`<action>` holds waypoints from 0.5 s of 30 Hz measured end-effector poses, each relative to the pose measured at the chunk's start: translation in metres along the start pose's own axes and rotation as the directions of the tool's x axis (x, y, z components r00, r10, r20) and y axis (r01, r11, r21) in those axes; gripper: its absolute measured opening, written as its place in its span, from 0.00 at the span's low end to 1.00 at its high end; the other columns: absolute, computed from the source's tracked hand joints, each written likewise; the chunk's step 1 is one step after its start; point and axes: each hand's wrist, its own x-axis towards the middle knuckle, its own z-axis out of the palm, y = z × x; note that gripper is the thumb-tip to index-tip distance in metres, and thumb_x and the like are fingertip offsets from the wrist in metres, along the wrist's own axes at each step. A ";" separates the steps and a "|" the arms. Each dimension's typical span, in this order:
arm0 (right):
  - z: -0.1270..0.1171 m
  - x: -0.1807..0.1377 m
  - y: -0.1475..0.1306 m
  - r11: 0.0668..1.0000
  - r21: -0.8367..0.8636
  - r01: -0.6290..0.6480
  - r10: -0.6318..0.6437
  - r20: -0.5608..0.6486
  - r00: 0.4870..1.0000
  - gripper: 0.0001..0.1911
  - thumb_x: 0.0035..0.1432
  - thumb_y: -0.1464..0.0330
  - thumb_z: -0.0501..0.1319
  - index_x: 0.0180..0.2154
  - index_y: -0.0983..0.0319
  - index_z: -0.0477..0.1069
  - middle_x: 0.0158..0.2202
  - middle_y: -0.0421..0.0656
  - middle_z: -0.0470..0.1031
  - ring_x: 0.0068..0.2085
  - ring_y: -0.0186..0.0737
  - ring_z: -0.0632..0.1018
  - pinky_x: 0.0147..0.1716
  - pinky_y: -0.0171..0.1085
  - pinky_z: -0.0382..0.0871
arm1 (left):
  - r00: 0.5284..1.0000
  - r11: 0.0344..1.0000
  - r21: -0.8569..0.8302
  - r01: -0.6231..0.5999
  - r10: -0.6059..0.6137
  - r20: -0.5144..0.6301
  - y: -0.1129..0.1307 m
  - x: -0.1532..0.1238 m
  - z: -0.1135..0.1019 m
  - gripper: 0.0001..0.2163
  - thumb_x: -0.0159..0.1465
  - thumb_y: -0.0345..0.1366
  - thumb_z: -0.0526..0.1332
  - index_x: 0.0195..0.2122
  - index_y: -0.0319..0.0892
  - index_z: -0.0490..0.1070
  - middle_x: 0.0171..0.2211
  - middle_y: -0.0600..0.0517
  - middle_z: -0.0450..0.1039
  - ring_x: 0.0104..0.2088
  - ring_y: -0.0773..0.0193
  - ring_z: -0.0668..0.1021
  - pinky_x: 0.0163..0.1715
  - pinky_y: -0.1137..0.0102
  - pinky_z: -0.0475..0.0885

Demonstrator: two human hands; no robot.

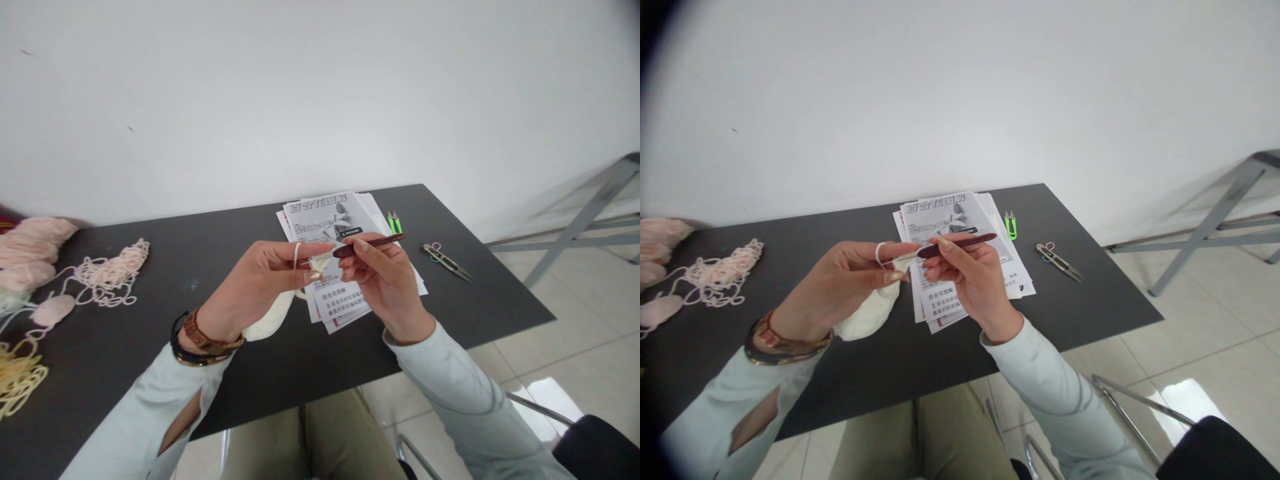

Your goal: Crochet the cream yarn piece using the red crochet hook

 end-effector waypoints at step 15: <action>-0.001 -0.001 -0.001 1.000 -0.003 0.024 -0.024 0.033 0.999 0.08 0.52 0.63 0.69 0.33 0.62 0.77 0.24 0.38 0.81 0.21 0.29 0.79 0.22 0.24 0.75 | 0.944 0.835 0.491 -0.249 0.323 -0.070 0.006 -0.005 0.007 0.14 0.56 0.33 0.68 0.44 0.45 0.81 0.30 0.51 0.74 0.34 0.63 0.73 0.35 0.69 0.68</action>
